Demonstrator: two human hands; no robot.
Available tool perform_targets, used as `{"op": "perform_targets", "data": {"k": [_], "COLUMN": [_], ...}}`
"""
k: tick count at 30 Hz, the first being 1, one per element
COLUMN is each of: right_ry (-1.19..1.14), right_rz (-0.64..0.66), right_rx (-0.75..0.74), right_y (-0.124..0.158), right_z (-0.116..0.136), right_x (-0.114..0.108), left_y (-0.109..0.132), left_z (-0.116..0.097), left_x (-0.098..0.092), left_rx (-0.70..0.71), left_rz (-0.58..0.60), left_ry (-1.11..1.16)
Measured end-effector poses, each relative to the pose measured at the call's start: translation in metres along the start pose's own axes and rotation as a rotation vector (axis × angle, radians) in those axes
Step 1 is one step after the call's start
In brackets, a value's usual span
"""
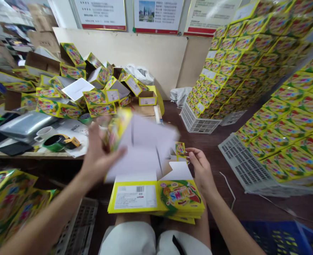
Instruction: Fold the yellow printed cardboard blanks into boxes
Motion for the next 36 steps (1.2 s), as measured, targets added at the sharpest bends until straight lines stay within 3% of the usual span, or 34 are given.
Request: {"op": "perform_targets", "data": {"k": [2,4,5,7,9,12,14,17,36], "right_ry": [-0.009,0.063,0.129,0.267,0.397,0.596,0.696,0.740,0.773], "right_rz": [-0.007,0.078,0.145,0.288,0.388,0.500,0.561,0.600,0.499], "right_rx": [0.042,-0.039,-0.119,-0.271,-0.360,-0.419,-0.458,-0.497,-0.521], "right_y": [-0.001,0.003,0.008,0.018,0.026,0.029,0.029,0.029,0.037], "right_z": [0.000,0.010,0.016,0.023,0.020,0.006,0.000,-0.001,0.009], "right_x": [0.005,0.024,0.038,0.070,0.099,0.138,0.159,0.178,0.180], "left_y": [-0.069,-0.111,-0.116,-0.089,-0.026,0.087,0.142,0.173,0.177], "left_z": [-0.042,-0.056,-0.052,-0.017,0.047,0.145,0.179,0.190,0.193], "left_x": [-0.020,-0.017,-0.009,0.013,0.029,0.028,0.022,0.015,0.012], "left_rx": [0.286,0.430,0.476,0.479,0.304,-0.039,-0.133,-0.152,-0.149], "left_rz": [-0.210,-0.193,-0.114,0.110,0.320,0.409,0.386,0.310,0.235], "left_ry": [-0.367,-0.561,-0.601,-0.611,-0.615,-0.721,-0.782,-0.840,-0.854]}}
Point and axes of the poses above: each hand's wrist, its own y-axis away from the middle knuckle, its own x-axis out of the palm, z = x × y, the point moved 7 cm from there along -y, towards the middle knuckle, and after that the axes turned 11 degrees about y, right-handed, at the moved point
